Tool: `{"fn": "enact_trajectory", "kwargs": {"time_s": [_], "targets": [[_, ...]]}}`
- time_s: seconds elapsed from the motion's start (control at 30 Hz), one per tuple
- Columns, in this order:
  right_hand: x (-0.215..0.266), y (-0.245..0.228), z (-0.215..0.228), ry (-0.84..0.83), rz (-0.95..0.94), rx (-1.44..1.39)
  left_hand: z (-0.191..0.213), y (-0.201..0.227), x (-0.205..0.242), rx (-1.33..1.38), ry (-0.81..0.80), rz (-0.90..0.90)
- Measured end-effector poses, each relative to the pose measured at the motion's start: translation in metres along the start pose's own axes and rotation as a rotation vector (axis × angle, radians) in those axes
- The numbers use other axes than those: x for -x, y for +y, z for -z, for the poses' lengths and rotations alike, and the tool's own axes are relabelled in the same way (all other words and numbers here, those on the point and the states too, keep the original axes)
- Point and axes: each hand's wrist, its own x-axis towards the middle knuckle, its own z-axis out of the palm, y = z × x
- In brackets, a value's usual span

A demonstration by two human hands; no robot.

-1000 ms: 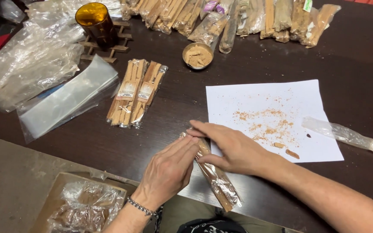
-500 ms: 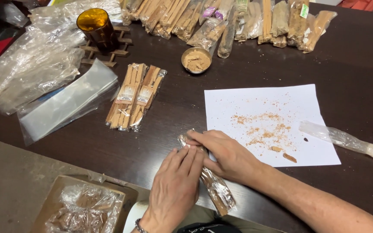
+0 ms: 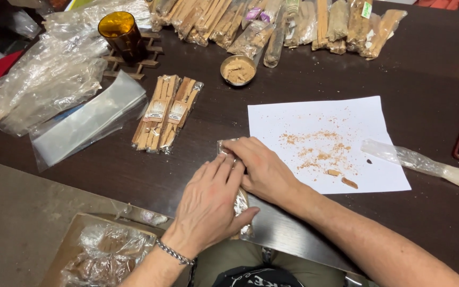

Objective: The person packages bundles of thin wood sticks into plastic sleeves, wipes wood dust from the table with a cloth, and handles a phone.

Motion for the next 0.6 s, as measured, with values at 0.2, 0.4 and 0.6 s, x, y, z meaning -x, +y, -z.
{"fn": "enact_trajectory", "kwargs": {"time_s": [0.2, 0.4, 0.6], "targets": [[-0.007, 0.012, 0.032, -0.156, -0.025, -0.029, 0.019, -0.029, -0.004, 0.061, -0.137, -0.190], [-0.018, 0.031, 0.059, -0.116, 0.109, -0.109, 0.028, -0.062, -0.007, 0.190, -0.220, -0.359], [-0.039, 0.055, 0.040, -0.340, 0.177, -0.190, 0.031, -0.082, -0.016, 0.325, -0.301, -0.410]]}}
